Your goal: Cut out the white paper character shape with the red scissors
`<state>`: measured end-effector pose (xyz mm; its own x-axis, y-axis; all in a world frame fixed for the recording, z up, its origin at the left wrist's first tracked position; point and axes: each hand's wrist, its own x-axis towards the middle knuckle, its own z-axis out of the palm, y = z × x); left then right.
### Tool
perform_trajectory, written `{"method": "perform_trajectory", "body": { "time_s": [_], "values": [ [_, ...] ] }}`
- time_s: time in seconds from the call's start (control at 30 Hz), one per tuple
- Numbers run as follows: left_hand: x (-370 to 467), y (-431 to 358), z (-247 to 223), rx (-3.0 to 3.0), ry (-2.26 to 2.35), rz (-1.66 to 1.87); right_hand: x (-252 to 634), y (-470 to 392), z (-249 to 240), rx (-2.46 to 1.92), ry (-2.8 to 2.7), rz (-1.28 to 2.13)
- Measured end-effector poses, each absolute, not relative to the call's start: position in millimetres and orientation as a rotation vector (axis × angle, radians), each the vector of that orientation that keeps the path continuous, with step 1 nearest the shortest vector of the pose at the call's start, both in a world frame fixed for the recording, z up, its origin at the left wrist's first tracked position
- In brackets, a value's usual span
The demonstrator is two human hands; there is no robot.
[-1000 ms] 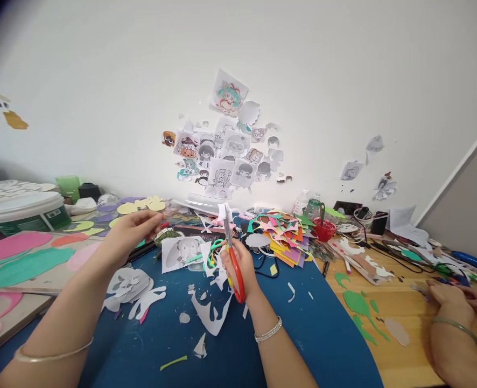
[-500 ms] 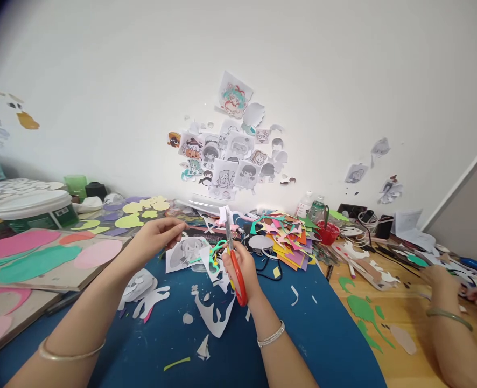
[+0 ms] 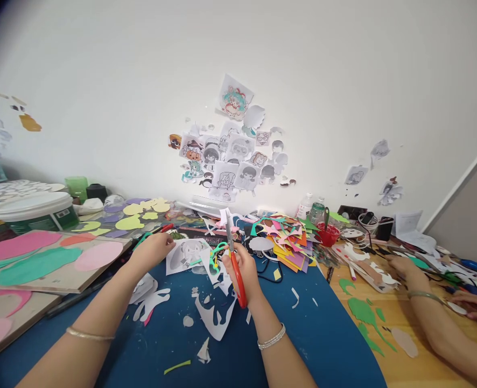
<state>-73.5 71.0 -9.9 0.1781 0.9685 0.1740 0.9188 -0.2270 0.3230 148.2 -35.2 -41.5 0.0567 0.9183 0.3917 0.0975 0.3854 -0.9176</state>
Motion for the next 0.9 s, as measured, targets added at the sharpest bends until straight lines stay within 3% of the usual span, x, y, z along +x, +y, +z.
{"method": "perform_trajectory", "body": {
  "time_s": [0.9],
  "values": [
    [-78.7,83.1,-33.2,2.190,1.923,0.389,146.4,-31.7,-46.5,-0.975,-1.305,0.860]
  ]
}}
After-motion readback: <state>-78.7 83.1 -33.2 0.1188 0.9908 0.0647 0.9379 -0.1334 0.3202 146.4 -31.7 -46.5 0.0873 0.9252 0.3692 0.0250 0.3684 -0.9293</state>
